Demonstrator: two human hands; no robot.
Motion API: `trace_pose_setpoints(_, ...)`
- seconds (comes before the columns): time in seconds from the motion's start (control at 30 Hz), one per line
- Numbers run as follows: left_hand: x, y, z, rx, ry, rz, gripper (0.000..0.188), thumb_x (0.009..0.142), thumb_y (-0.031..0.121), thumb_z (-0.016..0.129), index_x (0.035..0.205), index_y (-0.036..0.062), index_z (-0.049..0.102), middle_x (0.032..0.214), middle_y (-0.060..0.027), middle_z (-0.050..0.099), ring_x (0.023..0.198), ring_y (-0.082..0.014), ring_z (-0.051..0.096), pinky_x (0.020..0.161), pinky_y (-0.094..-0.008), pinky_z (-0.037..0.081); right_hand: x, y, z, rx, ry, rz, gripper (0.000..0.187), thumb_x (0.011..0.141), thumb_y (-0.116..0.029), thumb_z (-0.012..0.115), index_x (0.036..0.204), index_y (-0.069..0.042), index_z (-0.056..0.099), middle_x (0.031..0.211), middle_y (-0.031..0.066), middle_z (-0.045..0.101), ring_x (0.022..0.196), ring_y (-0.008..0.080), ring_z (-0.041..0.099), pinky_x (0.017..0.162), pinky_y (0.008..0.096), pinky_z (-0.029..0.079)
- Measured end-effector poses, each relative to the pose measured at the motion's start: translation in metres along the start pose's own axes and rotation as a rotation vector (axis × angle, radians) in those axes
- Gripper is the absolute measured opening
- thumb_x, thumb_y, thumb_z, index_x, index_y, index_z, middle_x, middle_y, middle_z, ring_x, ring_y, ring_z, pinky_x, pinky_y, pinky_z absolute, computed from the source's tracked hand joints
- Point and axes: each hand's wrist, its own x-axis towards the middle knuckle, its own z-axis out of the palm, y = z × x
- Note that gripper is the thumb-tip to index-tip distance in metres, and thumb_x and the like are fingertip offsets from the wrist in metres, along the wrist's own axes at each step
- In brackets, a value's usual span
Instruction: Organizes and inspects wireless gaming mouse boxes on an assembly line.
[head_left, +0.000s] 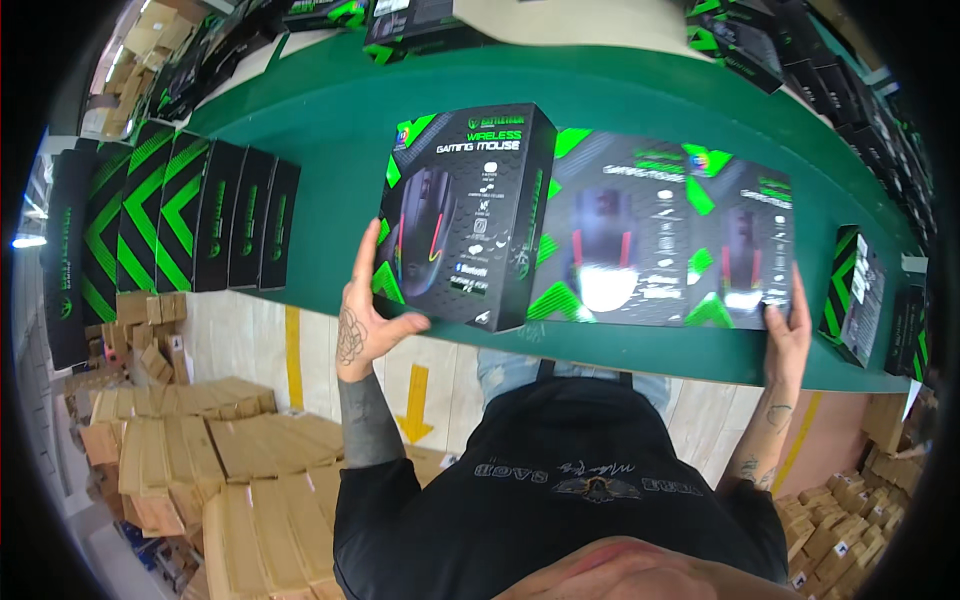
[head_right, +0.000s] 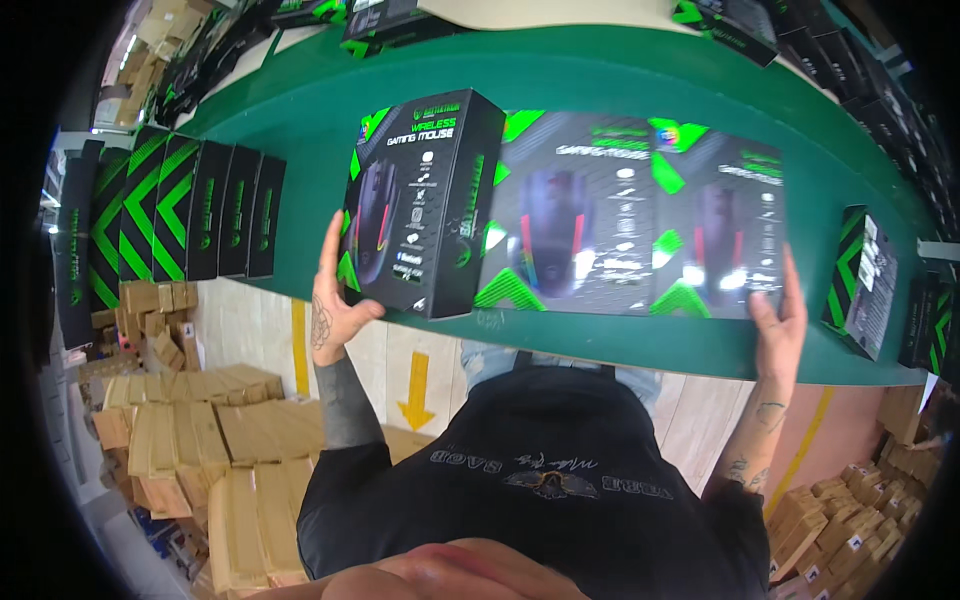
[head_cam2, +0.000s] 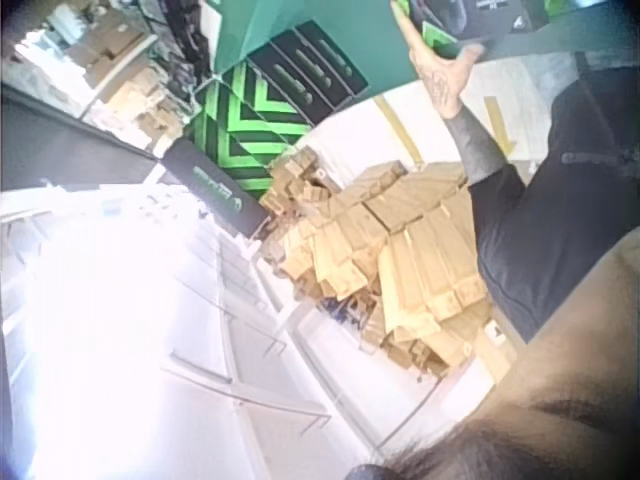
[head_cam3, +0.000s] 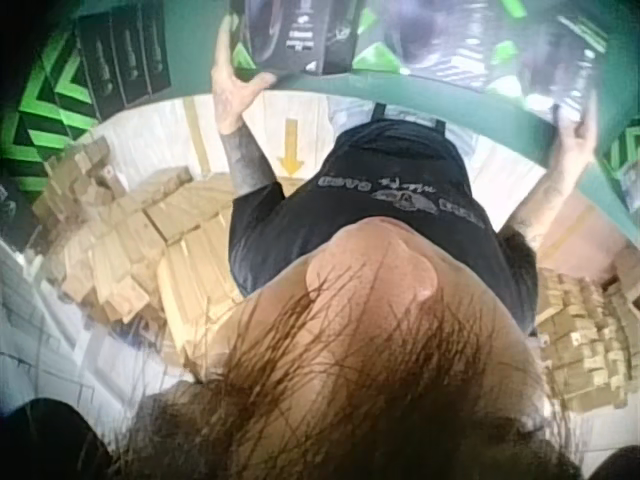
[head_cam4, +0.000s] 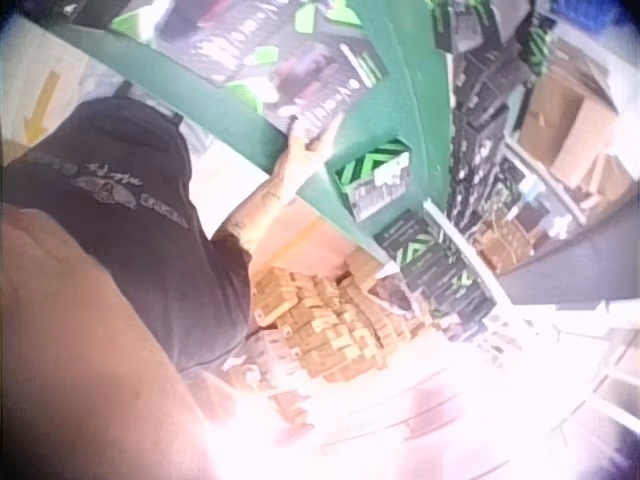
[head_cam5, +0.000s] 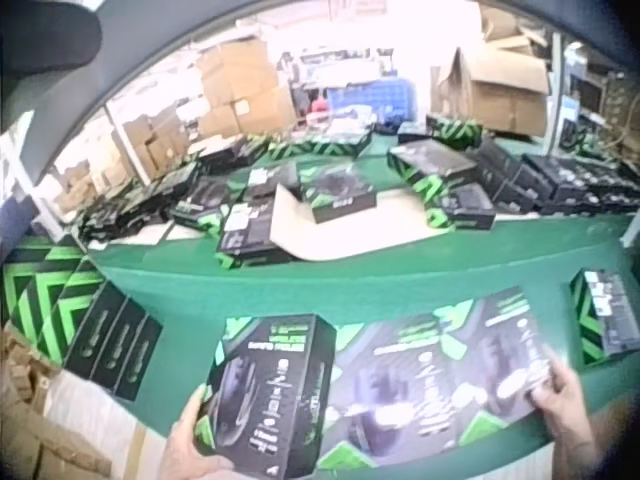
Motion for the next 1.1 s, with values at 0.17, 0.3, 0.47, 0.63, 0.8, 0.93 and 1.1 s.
trace_pose_setpoints(0.17,0.007,0.007,0.025,0.208,0.057,0.162,0.057,0.069,0.010,0.071,0.123,0.0055,0.055,0.119,-0.0212,0.056,0.114,-0.0324,0.053,0.098,-0.0383,0.039,-0.004,-0.011,0.031,0.034,-0.051,-0.038,0.068,0.079,-0.010,0.064,0.136,0.004,0.033,0.137,0.0160,0.040,0.126,0.0230,0.038,0.106,0.0334,0.027)
trace_pose_setpoints(0.3,0.025,0.014,0.020,-0.546,0.026,-0.063,0.078,0.081,0.021,0.062,0.141,-0.0031,0.018,0.137,-0.0194,0.040,0.128,-0.0261,0.039,0.105,-0.0373,0.030,0.000,-0.020,0.043,-0.036,-0.006,-0.089,0.058,0.081,-0.007,0.058,0.134,0.005,0.036,0.135,0.0162,0.042,0.126,0.0226,0.039,0.105,0.0335,0.029)
trace_pose_setpoints(0.47,0.051,0.023,0.049,-1.135,0.179,-0.463,0.061,0.089,0.027,0.056,0.134,-0.0032,0.029,0.122,-0.0164,0.052,0.109,-0.0206,0.053,0.091,-0.0344,0.042,0.011,-0.010,0.048,-0.006,0.046,-0.102,0.053,0.083,-0.006,0.056,0.133,0.004,0.038,0.133,0.0151,0.044,0.123,0.0212,0.041,0.103,0.0320,0.031)
trace_pose_setpoints(0.63,0.072,0.010,0.028,-1.047,0.473,-0.532,0.034,0.083,0.017,0.061,0.110,-0.0011,0.052,0.106,-0.0106,0.060,0.092,-0.0208,0.060,0.082,-0.0320,0.048,0.005,-0.006,0.045,-0.037,0.056,-0.141,0.050,0.086,-0.006,0.054,0.133,0.002,0.039,0.132,0.0134,0.045,0.121,0.0200,0.042,0.102,0.0309,0.031)
trace_pose_setpoints(0.8,0.032,0.011,-0.052,-0.835,0.296,-0.447,0.046,0.080,0.010,0.061,0.121,-0.0070,0.048,0.112,-0.0137,0.059,0.099,-0.0211,0.060,0.090,-0.0330,0.046,0.002,-0.013,0.049,-0.093,0.059,-0.144,0.053,0.087,-0.006,0.052,0.136,0.002,0.035,0.135,0.0134,0.042,0.123,0.0196,0.041,0.103,0.0309,0.030)
trace_pose_setpoints(0.93,0.019,-0.002,-0.043,-0.366,0.142,-0.459,0.068,0.082,0.012,0.063,0.139,-0.0001,0.029,0.139,-0.0110,0.039,0.125,-0.0195,0.040,0.102,-0.0306,0.032,0.006,-0.026,0.051,-0.073,-0.091,-0.115,0.061,0.085,-0.010,0.055,0.139,0.002,0.029,0.137,0.0142,0.039,0.125,0.0198,0.039,0.104,0.0315,0.029)
trace_pose_setpoints(1.1,0.029,-0.005,-0.018,-0.506,0.156,-0.194,0.086,0.072,0.013,0.071,0.142,0.0000,0.022,0.143,-0.0149,0.031,0.133,-0.0233,0.028,0.109,-0.0335,0.020,0.005,-0.020,0.054,0.041,-0.120,-0.100,0.073,0.083,-0.013,0.059,0.142,0.000,0.018,0.142,0.0141,0.031,0.129,0.0217,0.033,0.107,0.0329,0.024)
